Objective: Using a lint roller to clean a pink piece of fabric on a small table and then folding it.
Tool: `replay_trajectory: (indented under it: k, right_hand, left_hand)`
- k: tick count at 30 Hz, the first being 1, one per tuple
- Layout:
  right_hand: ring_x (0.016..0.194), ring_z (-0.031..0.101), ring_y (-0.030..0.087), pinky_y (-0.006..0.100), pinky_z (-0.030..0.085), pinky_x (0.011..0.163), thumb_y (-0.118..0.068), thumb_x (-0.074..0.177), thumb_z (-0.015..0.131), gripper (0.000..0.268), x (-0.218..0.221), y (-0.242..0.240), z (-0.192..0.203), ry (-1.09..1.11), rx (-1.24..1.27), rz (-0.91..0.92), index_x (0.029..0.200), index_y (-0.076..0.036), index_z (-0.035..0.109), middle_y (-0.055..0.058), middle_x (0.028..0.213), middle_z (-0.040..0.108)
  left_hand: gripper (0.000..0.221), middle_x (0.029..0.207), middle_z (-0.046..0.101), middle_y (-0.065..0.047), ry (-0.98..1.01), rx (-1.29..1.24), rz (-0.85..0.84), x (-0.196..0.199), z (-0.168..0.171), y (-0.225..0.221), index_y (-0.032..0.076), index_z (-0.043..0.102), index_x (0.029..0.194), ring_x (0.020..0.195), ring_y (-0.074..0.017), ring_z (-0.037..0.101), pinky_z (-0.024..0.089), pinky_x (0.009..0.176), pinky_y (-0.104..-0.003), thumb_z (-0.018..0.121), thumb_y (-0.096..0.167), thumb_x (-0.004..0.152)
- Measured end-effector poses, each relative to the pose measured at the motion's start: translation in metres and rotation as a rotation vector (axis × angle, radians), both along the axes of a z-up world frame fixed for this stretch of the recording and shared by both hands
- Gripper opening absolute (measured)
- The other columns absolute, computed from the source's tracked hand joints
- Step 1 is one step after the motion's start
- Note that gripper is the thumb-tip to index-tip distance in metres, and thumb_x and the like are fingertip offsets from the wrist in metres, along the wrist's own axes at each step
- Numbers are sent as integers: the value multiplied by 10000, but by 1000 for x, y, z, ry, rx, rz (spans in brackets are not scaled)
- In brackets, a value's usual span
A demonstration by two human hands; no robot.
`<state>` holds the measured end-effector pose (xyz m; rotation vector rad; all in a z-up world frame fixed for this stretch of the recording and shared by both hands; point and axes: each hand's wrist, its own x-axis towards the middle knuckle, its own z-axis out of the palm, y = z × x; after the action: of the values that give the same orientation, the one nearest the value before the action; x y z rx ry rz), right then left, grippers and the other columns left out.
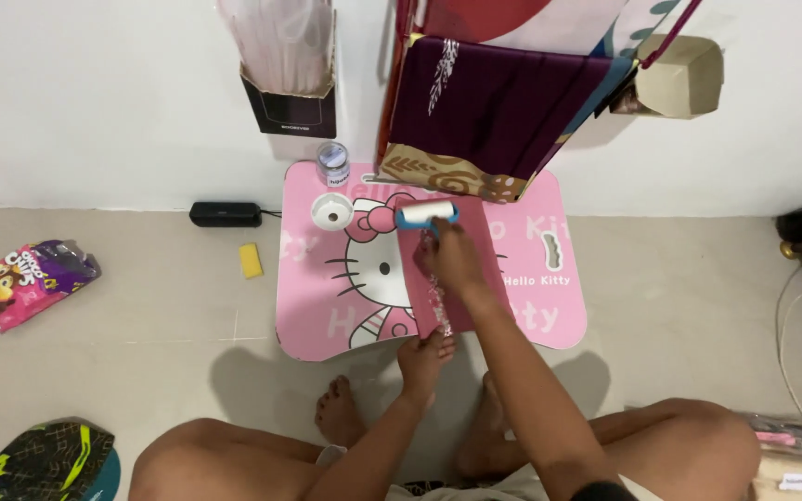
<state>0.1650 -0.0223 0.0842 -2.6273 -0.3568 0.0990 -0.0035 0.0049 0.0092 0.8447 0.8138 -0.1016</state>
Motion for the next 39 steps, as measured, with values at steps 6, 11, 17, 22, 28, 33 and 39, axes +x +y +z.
replay_trajectory:
  k: [6,11,17,22,28,33,39]
  right_hand:
    - [1045,679,516,579,561,888,-176,925,609,445,0,-10,22,-50,154,7,1338,-11,633,288,1067,693]
    - [1107,660,488,546,552,918,-115,921,568,425,-104,-61,61,-57,111,-23,1332,-29,636,286,1138,693]
    - [843,688,439,502,538,641,-137,929,536,488,-163,-98,30,112,44,-111,1416,-142,546,213,1098,688]
    - [719,657,471,517,488,530,-61,866,541,443,-91,-72,19,21,57,-73,1302,-83,614,234,947,664]
    - [684,687,403,508,537,527,0,864,516,305,10,-43,17,-37,98,-32,1121,-25,679,200,832,707]
    - [704,682,387,468,511,552,-24,830,551,416,-2,-59,33,37,95,-53,1230,-30,663,203,877,704]
    - [836,726,357,443,588,671,-15,918,528,458,-128,-95,67,34,125,-69,1372,-16,585,211,1049,736]
  left_hand:
    - [432,937,702,-337,42,10,62,-4,20,-1,-140,632,1151,856,-375,755,598,877,-527,733,191,893]
    - [693,1203,744,-225,94,-138,-211,-1,-36,-21,-29,638,1292,1070,-381,753,508,994,-523,827,488,871]
    - [138,866,776,-204,21,-183,103,7,-20,-26,-99,770,924,691,-286,739,642,689,-358,797,16,851]
    - [134,930,791,-144,-8,-90,76,6,-33,-28,-66,788,922,778,-272,758,625,767,-390,748,31,840]
    - [216,879,799,-130,24,-39,6,6,-17,-21,-15,811,941,820,-310,806,567,800,-344,808,165,823]
    - [305,1033,821,-141,63,-17,-158,4,19,-14,63,823,1024,963,-303,811,534,993,-465,743,281,827]
    - [268,996,832,-65,138,-138,-312,12,28,-27,83,784,964,815,-218,794,529,954,-389,727,312,838]
